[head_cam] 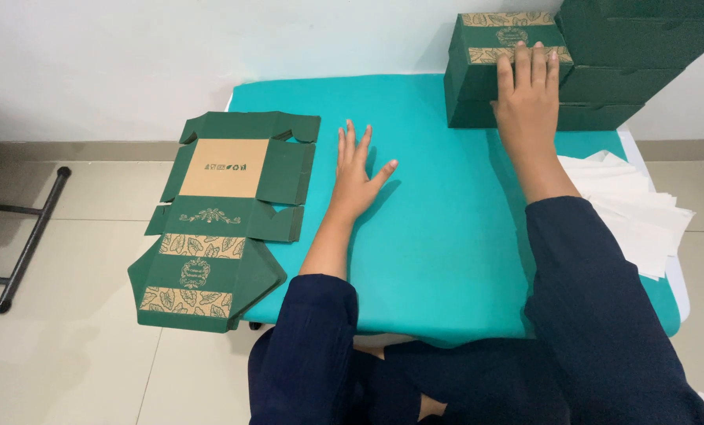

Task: Assembling a decorative cardboard box from a flat template by folding and tucking flaps.

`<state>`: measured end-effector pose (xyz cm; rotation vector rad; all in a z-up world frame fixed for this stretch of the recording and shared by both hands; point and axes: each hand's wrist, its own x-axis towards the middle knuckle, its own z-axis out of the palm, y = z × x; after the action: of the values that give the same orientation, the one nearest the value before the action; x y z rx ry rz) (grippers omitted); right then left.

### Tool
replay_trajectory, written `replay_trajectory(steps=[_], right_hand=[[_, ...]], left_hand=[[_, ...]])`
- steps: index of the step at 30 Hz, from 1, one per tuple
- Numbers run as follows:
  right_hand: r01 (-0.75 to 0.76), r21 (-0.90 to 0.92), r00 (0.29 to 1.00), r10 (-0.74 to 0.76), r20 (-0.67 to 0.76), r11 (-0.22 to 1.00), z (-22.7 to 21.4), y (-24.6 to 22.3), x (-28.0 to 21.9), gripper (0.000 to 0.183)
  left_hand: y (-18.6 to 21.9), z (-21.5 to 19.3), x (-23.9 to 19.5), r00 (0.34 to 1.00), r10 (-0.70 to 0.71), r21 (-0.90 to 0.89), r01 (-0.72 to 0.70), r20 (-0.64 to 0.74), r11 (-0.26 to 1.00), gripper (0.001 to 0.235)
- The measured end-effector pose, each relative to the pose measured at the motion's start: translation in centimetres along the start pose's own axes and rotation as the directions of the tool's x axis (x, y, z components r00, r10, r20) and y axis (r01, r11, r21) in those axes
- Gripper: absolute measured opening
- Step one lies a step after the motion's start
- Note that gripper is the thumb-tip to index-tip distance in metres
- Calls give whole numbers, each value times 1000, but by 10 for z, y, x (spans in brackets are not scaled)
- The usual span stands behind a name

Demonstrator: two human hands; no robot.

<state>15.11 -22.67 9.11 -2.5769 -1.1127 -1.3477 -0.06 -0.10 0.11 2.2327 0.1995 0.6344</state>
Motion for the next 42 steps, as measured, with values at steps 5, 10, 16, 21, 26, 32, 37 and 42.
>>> replay_trajectory(steps=[5,10,16,21,26,32,37,42], right_hand=[[-42,74,996,36,82,996,6,-3,-2,81],[-153,187,967,107,233,970,-20,-36,-3,76],[0,261,958,-75,276,965,-37,-121,-37,85],[21,483,962,-149,228,875,-71,-166,-45,77],[141,588,933,-305,190,796,-101,-199,-42,66],[274,678,828,-526,196,683,-107,-264,-46,67],[276,713,772,-590,234,644,-117,-297,-46,65],[256,728,710,-635,304,636,-128,-293,-45,67]], left_hand=[[1,0,0,1000,5,14,-5,5,1000,75],[4,0,-1,999,20,44,-21,33,999,72],[-1,8,-10,938,46,393,-188,345,900,63],[-31,24,-40,934,-50,620,-194,353,760,57],[48,-163,-132,924,-169,644,-100,342,758,64],[18,-269,-197,856,-410,676,100,316,730,109],[8,-284,-208,855,-399,739,29,330,673,90],[18,-298,-196,805,-430,726,-1,408,688,80]])
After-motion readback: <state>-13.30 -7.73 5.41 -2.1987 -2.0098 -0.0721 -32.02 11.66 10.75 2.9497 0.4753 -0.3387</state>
